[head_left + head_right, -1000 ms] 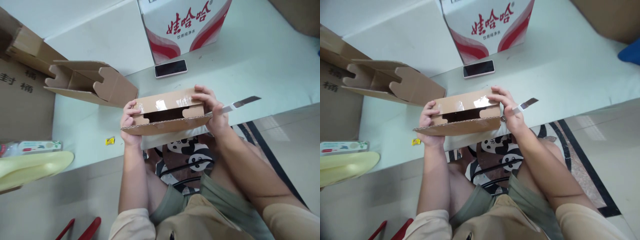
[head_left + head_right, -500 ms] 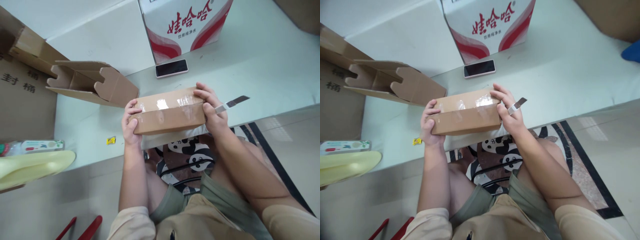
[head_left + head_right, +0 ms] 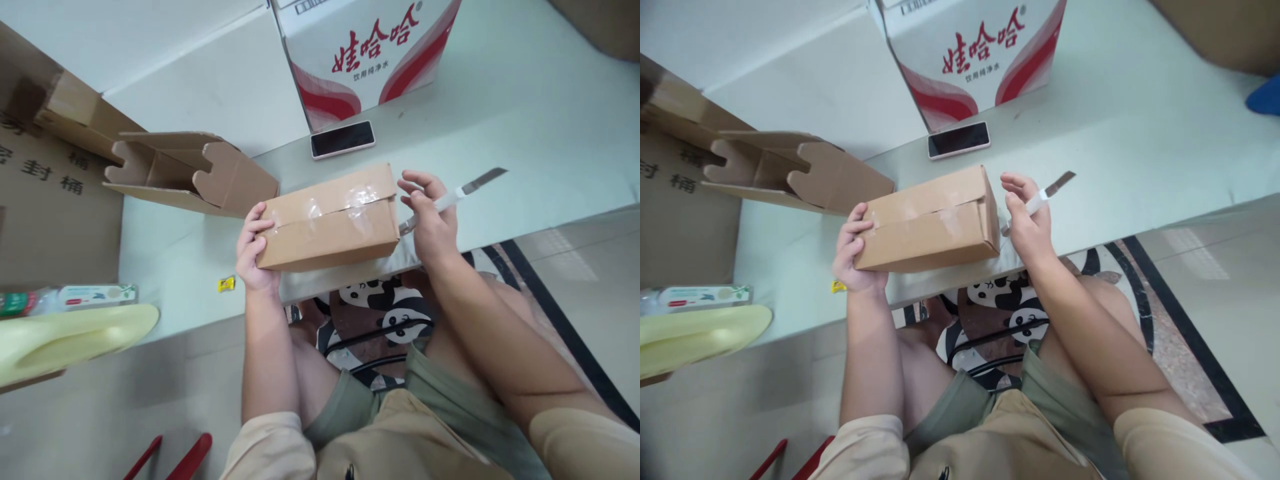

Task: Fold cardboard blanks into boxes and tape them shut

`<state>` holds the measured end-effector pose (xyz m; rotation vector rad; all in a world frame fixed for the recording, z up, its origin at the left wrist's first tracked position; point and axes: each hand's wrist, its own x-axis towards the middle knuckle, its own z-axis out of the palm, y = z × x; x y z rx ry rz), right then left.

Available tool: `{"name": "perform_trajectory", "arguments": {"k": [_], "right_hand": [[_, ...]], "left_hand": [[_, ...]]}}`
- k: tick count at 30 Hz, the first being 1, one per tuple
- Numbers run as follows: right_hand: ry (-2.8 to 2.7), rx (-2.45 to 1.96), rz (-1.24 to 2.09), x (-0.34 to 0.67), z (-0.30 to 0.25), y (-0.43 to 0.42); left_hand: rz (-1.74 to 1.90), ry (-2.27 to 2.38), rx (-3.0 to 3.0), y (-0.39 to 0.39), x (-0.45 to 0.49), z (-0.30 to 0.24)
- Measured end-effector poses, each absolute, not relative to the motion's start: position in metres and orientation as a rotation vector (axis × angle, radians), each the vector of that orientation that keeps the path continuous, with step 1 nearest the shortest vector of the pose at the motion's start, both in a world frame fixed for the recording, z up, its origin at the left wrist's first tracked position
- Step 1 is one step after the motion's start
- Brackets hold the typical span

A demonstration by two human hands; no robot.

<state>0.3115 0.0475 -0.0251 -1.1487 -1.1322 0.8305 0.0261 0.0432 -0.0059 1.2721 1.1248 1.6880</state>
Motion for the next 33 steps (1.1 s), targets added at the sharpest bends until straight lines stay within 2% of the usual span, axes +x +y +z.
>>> {"name": "perform_trajectory", "arguments": {"k": [5, 10, 15, 22, 33], "right_hand": [[-1.009, -1.394, 1.108, 0.311, -0.029, 0.054], [-1.028, -1.108, 1.371, 0.308, -0.029, 0.049], [-1.198, -0.764, 1.287, 0.299, -0.032, 0.047], [-1.491, -0.780, 1.063, 0.297, -0.017, 0.039], [-1.686, -0.704, 0.916, 0.308, 0.017, 0.017]], "left_hand": [[1.739, 1.137, 1.145, 0.044, 0.018, -0.005], [1.749, 1.171, 1.126, 0.043, 0.010, -0.007], [1.589, 1.254, 0.849, 0.046, 0.031, -0.019], [1.171, 1.166, 0.729, 0.043, 0.069, -0.032], [1.339, 1.121, 0.839, 0.043, 0.067, -0.035]]}}
